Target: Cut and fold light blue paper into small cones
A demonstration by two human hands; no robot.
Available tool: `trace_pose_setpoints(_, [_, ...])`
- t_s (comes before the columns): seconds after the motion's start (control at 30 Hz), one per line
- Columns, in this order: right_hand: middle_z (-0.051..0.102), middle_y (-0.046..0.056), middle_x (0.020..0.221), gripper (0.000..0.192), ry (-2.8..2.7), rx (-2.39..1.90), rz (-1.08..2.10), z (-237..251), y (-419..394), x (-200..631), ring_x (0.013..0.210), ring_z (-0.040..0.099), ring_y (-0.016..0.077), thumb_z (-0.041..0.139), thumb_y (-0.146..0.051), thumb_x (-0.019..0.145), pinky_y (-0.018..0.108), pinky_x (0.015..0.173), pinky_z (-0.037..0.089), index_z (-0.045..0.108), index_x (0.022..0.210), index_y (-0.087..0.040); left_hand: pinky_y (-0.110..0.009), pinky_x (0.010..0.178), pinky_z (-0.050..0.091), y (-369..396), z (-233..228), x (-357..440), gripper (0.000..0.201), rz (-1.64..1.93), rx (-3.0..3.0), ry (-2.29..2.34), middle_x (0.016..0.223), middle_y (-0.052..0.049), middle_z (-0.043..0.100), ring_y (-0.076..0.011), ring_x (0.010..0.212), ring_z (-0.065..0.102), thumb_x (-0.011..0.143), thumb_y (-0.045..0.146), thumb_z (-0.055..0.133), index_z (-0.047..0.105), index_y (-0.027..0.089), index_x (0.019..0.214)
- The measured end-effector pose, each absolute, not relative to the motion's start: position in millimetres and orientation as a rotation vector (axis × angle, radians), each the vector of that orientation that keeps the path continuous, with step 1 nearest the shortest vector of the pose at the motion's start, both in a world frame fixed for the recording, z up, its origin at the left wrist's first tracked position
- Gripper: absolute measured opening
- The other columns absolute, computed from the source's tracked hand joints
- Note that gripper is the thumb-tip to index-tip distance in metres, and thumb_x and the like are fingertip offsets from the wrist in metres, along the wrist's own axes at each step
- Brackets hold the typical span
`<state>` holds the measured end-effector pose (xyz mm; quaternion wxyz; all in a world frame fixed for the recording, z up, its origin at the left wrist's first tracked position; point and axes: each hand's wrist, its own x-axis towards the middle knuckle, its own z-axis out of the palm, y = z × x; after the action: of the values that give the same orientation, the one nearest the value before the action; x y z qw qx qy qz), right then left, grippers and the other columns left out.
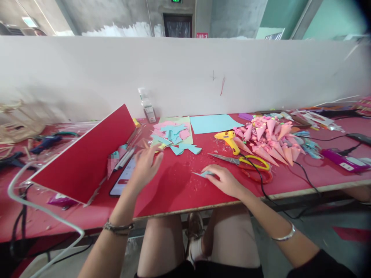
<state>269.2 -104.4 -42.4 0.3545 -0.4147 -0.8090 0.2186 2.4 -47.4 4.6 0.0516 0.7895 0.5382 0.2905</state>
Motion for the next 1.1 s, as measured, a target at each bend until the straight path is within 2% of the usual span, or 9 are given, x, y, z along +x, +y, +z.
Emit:
trace_pose_setpoints(0.13, [0.060,0.003,0.078,0.018,-1.902,-1.174,0.562,-24,-81,272,0.074,0.055,0.0168,0.045,-0.032,0.083,0.027,0.067,0.043,0.056,0.082,-0.018,-0.031,0.091,0.037,-47,9,38,0.034,0.801,2.160,0.967,0.109,-0.007,0.060,-0.0192,0.103,0.052,0.083,0.038,0.041,0.053,0.019,0.109])
trace_pose_setpoints(0.23, [0.056,0.001,0.070,0.020,-1.799,-1.170,0.655,-15,-57,272,0.067,0.053,0.0154,0.048,-0.036,0.080,0.026,0.061,0.042,0.054,0.076,-0.018,-0.031,0.089,0.038,-37,-5,58,0.047,0.815,1.993,0.782,0.103,-0.006,0.060,-0.0193,0.098,0.053,0.071,0.037,0.061,0.049,0.020,0.113])
trace_pose_setpoints(0.3, [0.055,0.000,0.070,0.021,-1.692,-1.138,0.745,-13,-43,269,0.066,0.052,0.0143,0.049,-0.037,0.079,0.025,0.061,0.041,0.054,0.075,-0.017,-0.031,0.083,0.041,-27,-18,71,0.052,0.906,1.805,0.729,0.095,-0.005,0.061,-0.0177,0.089,0.056,0.066,0.038,0.066,0.049,0.019,0.111])
trace_pose_setpoints(0.37, [0.056,0.000,0.072,0.022,-1.573,-1.088,0.852,-13,-33,262,0.068,0.053,0.0140,0.051,-0.038,0.077,0.025,0.062,0.042,0.056,0.076,-0.017,-0.030,0.075,0.044,-17,-28,84,0.046,0.991,1.611,0.731,0.081,-0.004,0.062,-0.0153,0.076,0.057,0.062,0.041,0.068,0.054,0.016,0.098])
trace_pose_setpoints(0.47, [0.059,0.001,0.074,0.023,-1.435,-1.022,1.035,-17,-24,248,0.071,0.054,0.0139,0.055,-0.039,0.074,0.026,0.066,0.044,0.059,0.077,-0.016,-0.029,0.070,0.044,-8,-34,98,0.034,1.091,1.468,0.728,0.072,-0.004,0.063,-0.0149,0.069,0.057,0.063,0.041,0.067,0.059,0.013,0.081])
trace_pose_setpoints(0.63, [0.059,0.000,0.068,0.026,-1.271,-0.931,1.263,-26,-10,230,0.062,0.053,0.0113,0.061,-0.041,0.069,0.025,0.058,0.043,0.058,0.076,-0.016,-0.027,0.065,0.043,-1,-36,102,0.027,1.306,1.360,0.828,0.066,-0.002,0.062,-0.0137,0.063,0.055,0.067,0.039,0.063,0.060,0.013,0.073])
trace_pose_setpoints(0.77, [0.055,-0.003,0.055,0.025,-1.410,-0.884,1.251,-31,-3,229,0.052,0.051,0.0096,0.059,-0.040,0.072,0.024,0.052,0.041,0.057,0.078,-0.016,-0.023,0.058,0.039,5,-42,93,0.025,1.384,1.408,0.972,0.058,0.001,0.057,-0.0113,0.058,0.050,0.066,0.039,0.063,0.059,0.014,0.067])
trace_pose_setpoints(0.97, [0.054,-0.005,0.049,0.023,-1.455,-0.906,1.240,-34,-7,232,0.044,0.048,0.0089,0.055,-0.039,0.077,0.023,0.046,0.039,0.054,0.083,-0.016,-0.022,0.046,0.025,6,-42,88,0.034,1.423,1.451,1.113,0.045,0.006,0.038,-0.0066,0.045,0.032,0.067,0.039,0.062,0.047,0.016,0.048])
trace_pose_setpoints(1.1, [0.055,-0.004,0.049,0.024,-1.417,-0.906,1.220,-35,-12,229,0.044,0.050,0.0090,0.054,-0.039,0.077,0.023,0.047,0.040,0.055,0.084,-0.016,-0.022,0.047,0.025,2,-39,88,0.033,1.417,1.493,1.135,0.046,0.006,0.038,-0.0067,0.046,0.032,0.070,0.038,0.059,0.047,0.016,0.049])
